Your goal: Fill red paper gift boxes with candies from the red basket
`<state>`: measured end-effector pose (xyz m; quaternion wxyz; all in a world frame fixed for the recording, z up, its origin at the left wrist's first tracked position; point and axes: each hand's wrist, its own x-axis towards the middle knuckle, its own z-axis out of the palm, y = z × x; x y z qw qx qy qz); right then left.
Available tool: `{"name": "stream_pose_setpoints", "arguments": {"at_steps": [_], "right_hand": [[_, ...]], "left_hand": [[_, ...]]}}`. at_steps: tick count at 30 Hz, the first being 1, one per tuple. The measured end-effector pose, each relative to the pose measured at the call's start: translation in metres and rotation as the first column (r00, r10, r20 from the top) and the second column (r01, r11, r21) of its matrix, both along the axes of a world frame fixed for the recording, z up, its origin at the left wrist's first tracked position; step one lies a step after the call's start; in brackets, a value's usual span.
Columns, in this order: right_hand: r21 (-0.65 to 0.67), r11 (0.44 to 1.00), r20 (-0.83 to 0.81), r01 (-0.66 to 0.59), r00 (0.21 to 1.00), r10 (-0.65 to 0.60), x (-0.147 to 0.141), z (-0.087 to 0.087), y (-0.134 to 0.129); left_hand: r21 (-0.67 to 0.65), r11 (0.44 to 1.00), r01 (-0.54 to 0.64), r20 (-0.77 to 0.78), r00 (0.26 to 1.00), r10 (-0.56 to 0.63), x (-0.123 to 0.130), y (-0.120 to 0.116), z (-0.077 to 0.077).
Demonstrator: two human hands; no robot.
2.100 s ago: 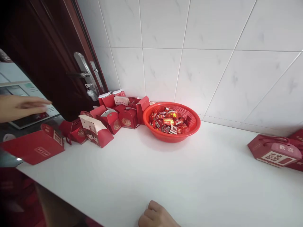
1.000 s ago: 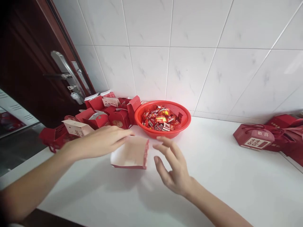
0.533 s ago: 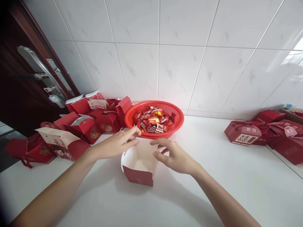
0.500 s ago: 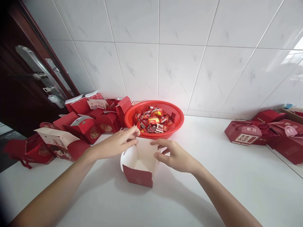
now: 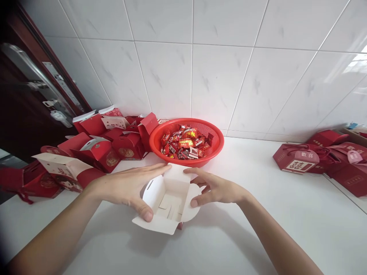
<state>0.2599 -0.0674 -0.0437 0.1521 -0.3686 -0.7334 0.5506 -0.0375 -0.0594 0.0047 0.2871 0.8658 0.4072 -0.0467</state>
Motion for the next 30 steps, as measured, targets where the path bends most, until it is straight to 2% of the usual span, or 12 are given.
{"name": "stream_pose_setpoints", "arguments": {"at_steps": [3,6,12,18,21,25,30], "right_hand": [[-0.05,0.999,0.018,0.017,1.0,-0.016,0.001,-0.004,0.003],[-0.053,0.997,0.009,0.053,0.999,-0.053,0.001,-0.01,0.006],[-0.07,0.997,-0.179,0.016,0.984,-0.028,-0.003,-0.014,0.012],[0.002,1.0,-0.184,-0.006,0.983,0.007,-0.002,-0.014,0.016],[0.084,0.996,-0.187,-0.001,0.982,0.017,-0.001,-0.013,0.015],[0.202,0.979,-0.127,0.032,0.992,-0.006,-0.002,-0.009,0.011],[0.25,0.968,-0.088,0.026,0.996,-0.004,-0.003,-0.005,0.006]], "left_hand": [[-0.019,1.0,0.018,0.075,0.997,-0.017,0.001,-0.002,0.005],[-0.028,1.0,0.001,0.084,0.996,0.001,0.002,-0.004,0.007],[0.084,0.996,-0.03,0.041,0.999,0.027,0.004,-0.005,0.003],[0.126,0.992,-0.03,0.011,1.0,0.029,0.002,-0.004,0.001],[0.118,0.993,-0.03,0.02,0.999,0.028,0.0,-0.004,0.002],[0.129,0.989,-0.073,-0.012,0.997,0.075,0.001,-0.009,0.006],[0.132,0.985,-0.111,-0.087,0.989,0.123,0.004,-0.013,0.013]]}}
